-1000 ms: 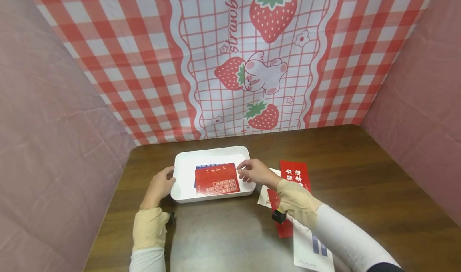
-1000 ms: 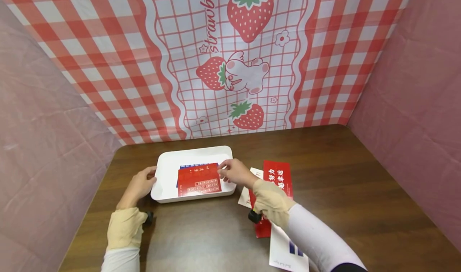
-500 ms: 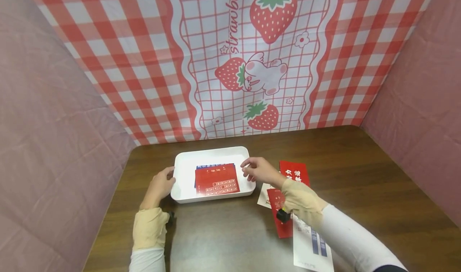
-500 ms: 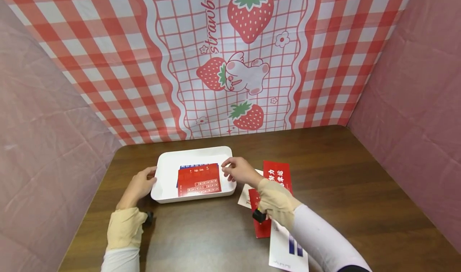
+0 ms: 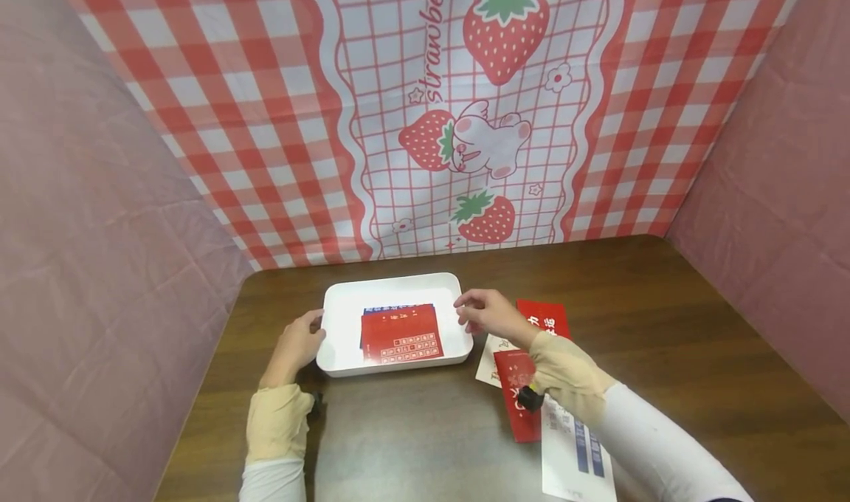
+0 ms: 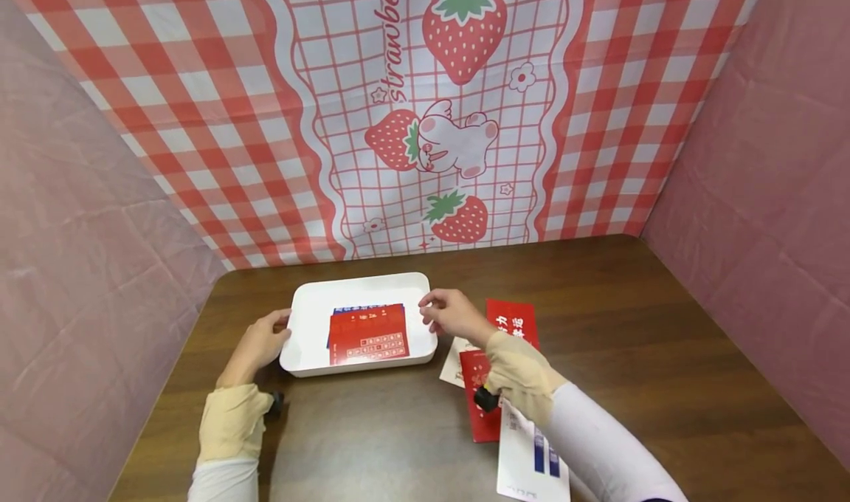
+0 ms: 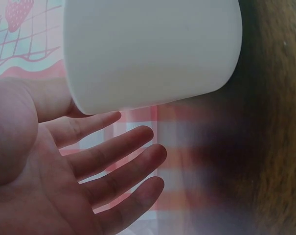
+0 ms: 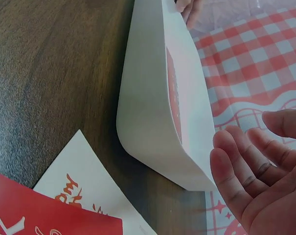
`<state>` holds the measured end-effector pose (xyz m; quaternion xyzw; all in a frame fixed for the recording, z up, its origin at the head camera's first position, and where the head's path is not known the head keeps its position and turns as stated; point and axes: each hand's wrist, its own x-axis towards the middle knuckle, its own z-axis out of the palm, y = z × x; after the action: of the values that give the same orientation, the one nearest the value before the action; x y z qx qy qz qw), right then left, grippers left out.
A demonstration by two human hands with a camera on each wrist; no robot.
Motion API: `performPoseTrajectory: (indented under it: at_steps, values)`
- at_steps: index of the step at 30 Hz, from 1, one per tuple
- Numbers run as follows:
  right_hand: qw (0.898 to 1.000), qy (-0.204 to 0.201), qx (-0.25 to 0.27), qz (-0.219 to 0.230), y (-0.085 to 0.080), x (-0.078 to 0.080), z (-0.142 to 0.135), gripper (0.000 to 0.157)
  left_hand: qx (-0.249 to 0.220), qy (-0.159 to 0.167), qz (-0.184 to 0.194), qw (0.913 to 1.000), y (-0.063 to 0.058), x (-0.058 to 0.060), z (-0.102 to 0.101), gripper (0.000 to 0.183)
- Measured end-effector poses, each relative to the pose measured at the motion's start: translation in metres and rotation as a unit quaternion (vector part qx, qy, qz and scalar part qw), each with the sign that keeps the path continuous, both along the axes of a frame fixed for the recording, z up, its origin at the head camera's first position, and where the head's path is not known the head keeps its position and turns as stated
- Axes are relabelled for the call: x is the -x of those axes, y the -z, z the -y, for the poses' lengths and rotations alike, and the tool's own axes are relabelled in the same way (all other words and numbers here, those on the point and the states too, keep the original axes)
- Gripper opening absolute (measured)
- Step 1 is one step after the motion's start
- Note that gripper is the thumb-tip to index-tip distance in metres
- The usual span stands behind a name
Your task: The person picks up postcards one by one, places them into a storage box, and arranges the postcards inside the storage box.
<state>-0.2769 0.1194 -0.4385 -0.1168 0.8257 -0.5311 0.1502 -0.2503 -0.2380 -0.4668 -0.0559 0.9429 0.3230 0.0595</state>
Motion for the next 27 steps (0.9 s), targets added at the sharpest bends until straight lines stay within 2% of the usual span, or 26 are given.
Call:
performPoseTrajectory:
  at_steps: [9, 27]
  values:
    - [1.000, 0.005, -0.002, 0.011, -0.003, 0.001, -0.007, 0.030, -0.004, 0.001, 0.001, 1.0000, 0.000, 0.000, -0.001, 0.049]
    - [1.000, 0.000, -0.001, -0.029, -0.003, 0.005, -0.027, 0.031, 0.000, -0.001, -0.001, 1.0000, 0.001, 0.000, 0.000, 0.049]
